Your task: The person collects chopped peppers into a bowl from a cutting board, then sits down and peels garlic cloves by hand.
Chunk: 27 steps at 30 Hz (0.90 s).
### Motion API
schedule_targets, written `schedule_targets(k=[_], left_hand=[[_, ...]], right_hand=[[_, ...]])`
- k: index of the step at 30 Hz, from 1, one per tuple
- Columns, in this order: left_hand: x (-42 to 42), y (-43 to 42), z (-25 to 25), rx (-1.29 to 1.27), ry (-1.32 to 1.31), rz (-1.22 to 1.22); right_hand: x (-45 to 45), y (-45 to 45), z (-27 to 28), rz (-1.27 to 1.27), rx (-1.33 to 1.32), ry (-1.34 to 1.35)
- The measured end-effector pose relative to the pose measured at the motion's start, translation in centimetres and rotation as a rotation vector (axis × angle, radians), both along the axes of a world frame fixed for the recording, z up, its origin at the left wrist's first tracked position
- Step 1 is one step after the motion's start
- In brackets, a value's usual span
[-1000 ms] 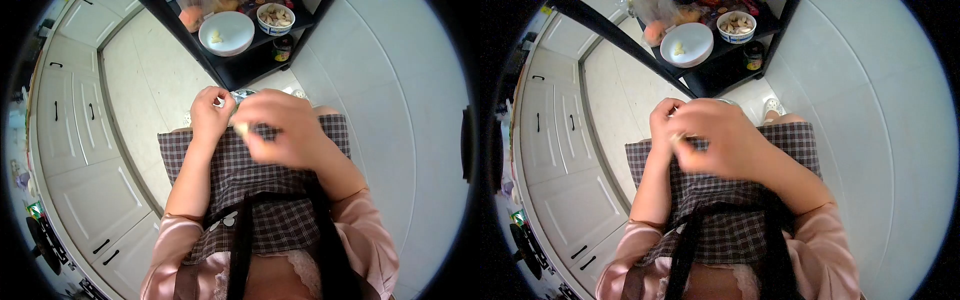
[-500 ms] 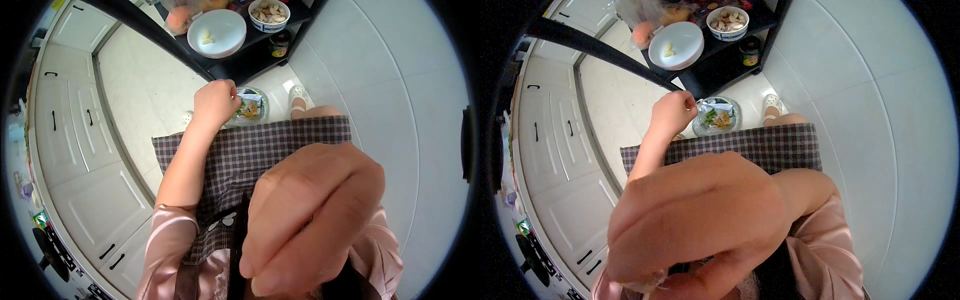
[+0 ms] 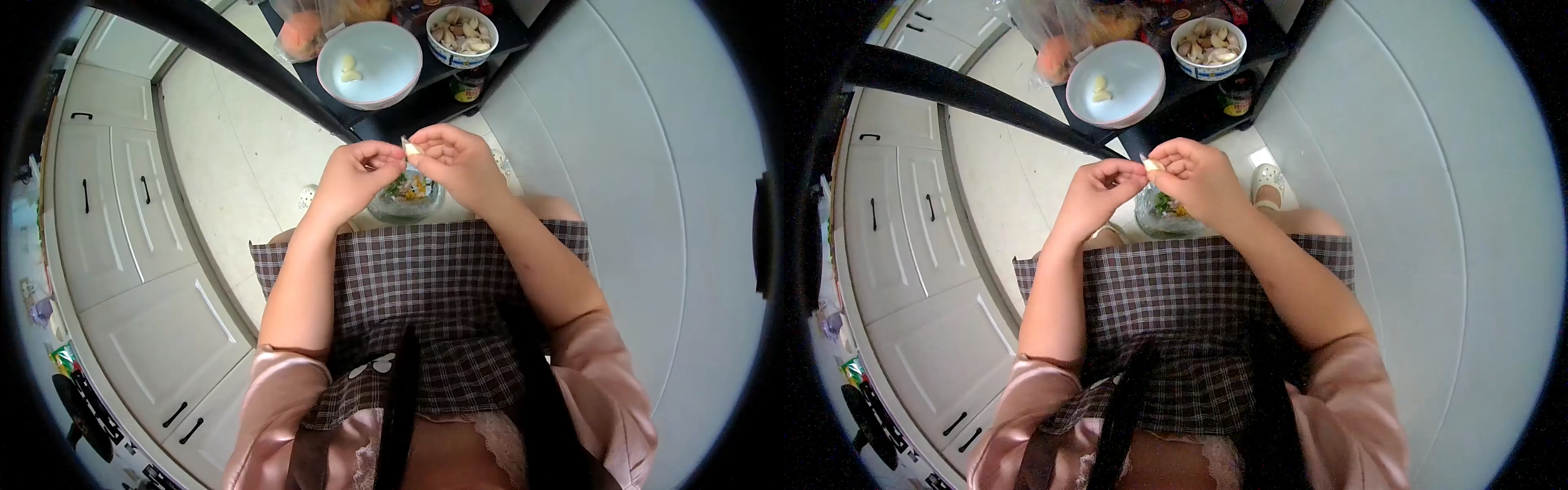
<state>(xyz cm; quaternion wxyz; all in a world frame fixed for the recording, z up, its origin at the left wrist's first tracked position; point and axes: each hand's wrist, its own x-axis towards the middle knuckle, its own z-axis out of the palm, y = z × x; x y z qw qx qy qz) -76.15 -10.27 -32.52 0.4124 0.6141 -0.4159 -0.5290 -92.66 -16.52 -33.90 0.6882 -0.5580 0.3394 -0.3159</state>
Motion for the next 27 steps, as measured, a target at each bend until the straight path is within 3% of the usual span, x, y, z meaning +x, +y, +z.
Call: schedule_targets(k=[5, 7, 11, 13, 16, 23, 27], left_hand=[[0.7, 0.0, -0.6, -0.012, 0.024, 0.071], [0.7, 0.1, -0.3, 0.002, 0.119, 0.101], [1.0, 0.4, -0.4, 0.011, 0.157, 0.108], [1.2, 0.7, -0.6, -0.017, 0.124, 0.1], [1.2, 1.1, -0.4, -0.044, 0.135, 0.114], [1.1, 0.6, -0.8, -0.026, 0.19, 0.144], [0.8, 0.6, -1.0, -0.048, 0.061, 0.096]], right_hand=[[0.8, 0.1, -0.2, 0.052, 0.002, 0.049], [0.9, -0.1, -0.9, 0.047, -0.261, 0.188], [1.2, 0.0, -1.5, 0.06, -0.328, 0.185], [1.4, 0.5, -1.7, 0.032, 0.026, -0.038], [1.4, 0.7, -1.3, 0.031, 0.176, -0.145], [0.8, 0.6, -1.3, 0.09, 0.343, -0.175], [0.9, 0.5, -1.4, 0.064, 0.411, -0.174]])
